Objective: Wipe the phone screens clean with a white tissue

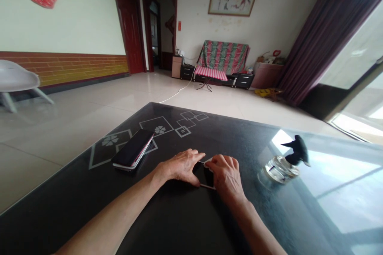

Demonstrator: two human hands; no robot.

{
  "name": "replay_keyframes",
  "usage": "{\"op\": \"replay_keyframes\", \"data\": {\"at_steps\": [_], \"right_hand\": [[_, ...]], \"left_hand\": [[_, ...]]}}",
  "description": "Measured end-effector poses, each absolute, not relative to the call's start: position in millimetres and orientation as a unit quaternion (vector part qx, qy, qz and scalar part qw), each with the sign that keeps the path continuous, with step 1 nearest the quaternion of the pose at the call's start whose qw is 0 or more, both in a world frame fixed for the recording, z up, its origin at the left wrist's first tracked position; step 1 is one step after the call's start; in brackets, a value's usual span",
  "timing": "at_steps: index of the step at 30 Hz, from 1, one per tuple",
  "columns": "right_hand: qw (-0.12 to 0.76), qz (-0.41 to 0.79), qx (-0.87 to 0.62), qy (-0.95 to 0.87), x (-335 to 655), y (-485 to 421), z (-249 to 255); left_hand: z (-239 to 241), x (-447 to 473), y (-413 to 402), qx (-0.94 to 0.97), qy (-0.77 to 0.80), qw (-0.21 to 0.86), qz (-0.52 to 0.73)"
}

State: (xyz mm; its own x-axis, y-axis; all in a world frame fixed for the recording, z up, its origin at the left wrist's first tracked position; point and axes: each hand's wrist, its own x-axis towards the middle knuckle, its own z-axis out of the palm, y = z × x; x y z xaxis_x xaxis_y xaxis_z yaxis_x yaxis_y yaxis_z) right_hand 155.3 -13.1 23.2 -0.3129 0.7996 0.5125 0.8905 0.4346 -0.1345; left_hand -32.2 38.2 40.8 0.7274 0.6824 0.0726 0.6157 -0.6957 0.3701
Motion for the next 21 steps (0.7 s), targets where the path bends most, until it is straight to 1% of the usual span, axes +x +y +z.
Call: {"op": "replay_keyframes", "data": {"at_steps": [6,10,14,17,21], "right_hand": [[0.196,-0.138,-0.505,-0.829,178.5,-11.4,36.3],[0.219,-0.164,-0.537,-0.798,196.0,-22.7,47.3],[0.228,-0.133,-0.509,-0.819,183.4,-37.1,47.3],[0.214,-0.108,-0.484,-0.842,171.7,-43.7,41.8],[0.191,-0.106,-0.499,-0.838,183.7,-43.5,37.1]], "left_hand": [[47.0,-32.4,35.2,0.914,0.358,0.163,0.095],[50.5,-32.7,34.3,0.915,0.357,0.167,0.088],[49.2,-33.1,34.9,0.911,0.364,0.170,0.090],[46.8,-33.1,35.5,0.908,0.371,0.174,0.089],[46.5,-32.7,35.6,0.910,0.367,0.167,0.091]]}}
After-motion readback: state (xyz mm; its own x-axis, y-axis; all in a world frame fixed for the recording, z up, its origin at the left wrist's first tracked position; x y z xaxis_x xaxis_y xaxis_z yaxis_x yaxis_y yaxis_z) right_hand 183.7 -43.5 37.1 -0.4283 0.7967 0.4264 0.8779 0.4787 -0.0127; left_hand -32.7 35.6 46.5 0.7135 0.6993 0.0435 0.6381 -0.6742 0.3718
